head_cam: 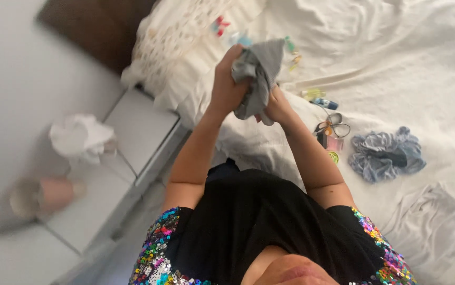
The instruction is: The recorder cleans various household and personal items such as a brush, scissors, and bottles using a cloth and spray.
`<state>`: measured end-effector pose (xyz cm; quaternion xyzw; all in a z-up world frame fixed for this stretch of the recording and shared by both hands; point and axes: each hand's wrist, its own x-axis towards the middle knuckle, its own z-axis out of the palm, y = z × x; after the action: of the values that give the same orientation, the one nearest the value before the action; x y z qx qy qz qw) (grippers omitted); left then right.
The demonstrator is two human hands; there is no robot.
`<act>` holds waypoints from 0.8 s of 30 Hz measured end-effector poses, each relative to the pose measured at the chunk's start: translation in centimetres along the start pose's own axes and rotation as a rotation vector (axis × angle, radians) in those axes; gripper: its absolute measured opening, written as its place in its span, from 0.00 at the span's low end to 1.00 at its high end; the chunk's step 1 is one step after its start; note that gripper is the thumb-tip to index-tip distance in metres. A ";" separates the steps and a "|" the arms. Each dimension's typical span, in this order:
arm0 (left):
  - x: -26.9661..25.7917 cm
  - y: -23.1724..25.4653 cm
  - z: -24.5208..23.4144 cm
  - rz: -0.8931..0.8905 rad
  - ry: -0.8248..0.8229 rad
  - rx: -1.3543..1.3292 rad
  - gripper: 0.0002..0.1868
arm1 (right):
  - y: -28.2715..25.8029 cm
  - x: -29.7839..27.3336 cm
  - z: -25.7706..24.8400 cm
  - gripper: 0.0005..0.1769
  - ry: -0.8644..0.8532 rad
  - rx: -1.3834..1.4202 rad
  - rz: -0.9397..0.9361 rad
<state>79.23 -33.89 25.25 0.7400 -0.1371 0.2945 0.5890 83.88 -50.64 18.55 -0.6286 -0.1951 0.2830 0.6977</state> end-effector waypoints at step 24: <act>-29.5 8.1 -17.9 -0.316 0.935 0.373 0.31 | 7.3 -1.7 36.9 0.23 -0.479 0.393 -0.242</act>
<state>46.64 -23.31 16.42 0.6334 0.3081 0.5202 0.4830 58.36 -23.06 16.43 -0.3700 -0.3684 0.3701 0.7684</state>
